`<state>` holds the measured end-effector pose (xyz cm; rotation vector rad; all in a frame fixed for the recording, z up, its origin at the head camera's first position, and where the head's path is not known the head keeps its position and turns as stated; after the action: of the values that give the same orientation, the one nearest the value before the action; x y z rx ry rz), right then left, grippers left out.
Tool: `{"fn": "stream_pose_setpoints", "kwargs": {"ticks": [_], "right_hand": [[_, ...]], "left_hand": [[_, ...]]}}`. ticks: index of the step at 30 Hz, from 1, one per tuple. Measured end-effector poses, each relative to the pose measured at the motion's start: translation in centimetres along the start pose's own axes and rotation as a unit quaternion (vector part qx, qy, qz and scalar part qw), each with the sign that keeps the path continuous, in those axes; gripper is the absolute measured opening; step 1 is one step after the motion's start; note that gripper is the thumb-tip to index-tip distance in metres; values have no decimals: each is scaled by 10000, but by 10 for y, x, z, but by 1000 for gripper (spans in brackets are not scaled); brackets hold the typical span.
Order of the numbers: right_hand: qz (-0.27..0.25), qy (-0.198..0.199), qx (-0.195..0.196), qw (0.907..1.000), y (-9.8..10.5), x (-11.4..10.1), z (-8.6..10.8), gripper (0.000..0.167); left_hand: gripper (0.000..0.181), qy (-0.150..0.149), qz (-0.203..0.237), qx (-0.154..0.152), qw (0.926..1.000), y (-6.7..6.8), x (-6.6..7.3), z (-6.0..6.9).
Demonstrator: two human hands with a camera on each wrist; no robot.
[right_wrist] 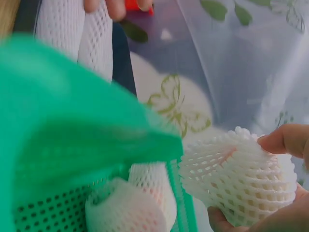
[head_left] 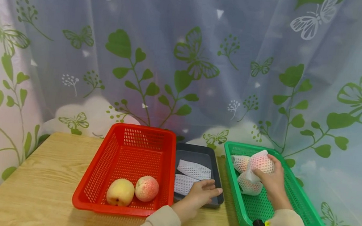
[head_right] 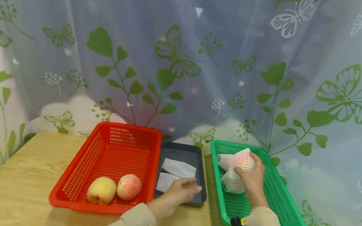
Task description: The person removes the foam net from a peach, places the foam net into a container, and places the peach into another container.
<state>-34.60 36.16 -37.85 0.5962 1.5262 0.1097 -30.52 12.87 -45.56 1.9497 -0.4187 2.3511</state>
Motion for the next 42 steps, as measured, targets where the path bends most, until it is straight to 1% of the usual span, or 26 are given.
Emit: {"fn": "stream_pose_setpoints", "kwargs": {"ticks": [3, 6, 9, 14, 16, 20, 23, 26, 32, 35, 38, 42], "right_hand": [[61, 105, -49, 9999, -7, -10, 7, 81], [9, 216, -166, 9996, -16, -19, 14, 82], [-114, 362, -320, 9988, -27, -26, 24, 81], [-299, 473, -613, 9966, -46, -34, 42, 80], [-389, 464, -721, 9956, -53, -35, 48, 80], [-540, 587, -876, 9930, -63, -37, 59, 79], [-608, 742, -954, 9908, -70, -38, 68, 78], [-687, 786, -1055, 9889, -76, -38, 76, 77], [-941, 854, -1240, 9841, -89, -36, 93, 76], [-1058, 933, -1315, 9812, -95, -35, 102, 75], [-1155, 980, -1327, 9795, -101, -31, 110, 75], [-1206, 801, -1273, 9812, -107, -21, 119, 74]], "left_hand": [[53, -79, 62, 60, 9999, 5, 6, 0], [53, -176, 222, 123, 9995, 8, 10, -1], [53, -291, 416, 189, 9985, 11, 14, -1], [55, -523, 645, 234, 9963, 17, 21, 3], [56, -601, 671, 249, 9956, 21, 24, 5], [55, -698, 757, 309, 9942, 26, 28, 9], [54, -775, 740, 332, 9937, 30, 31, 12], [54, -860, 650, 341, 9936, 33, 34, 15], [54, -962, 477, 421, 9933, 35, 34, 22], [57, -992, 476, 446, 9929, 35, 32, 26], [59, -1025, 479, 389, 9928, 32, 28, 30], [61, -960, 489, 260, 9938, 27, 19, 35]]}}
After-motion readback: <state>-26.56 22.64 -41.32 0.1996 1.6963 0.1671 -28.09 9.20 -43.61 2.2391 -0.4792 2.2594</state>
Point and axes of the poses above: each hand's wrist, its own z-axis away from the middle knuckle, its own y-axis out of the back of the hand, x = y × z, the point moved 9 cm from there along -z, towards the middle knuckle, and after that the axes turned 3 degrees about x, right-handed, at the moved point
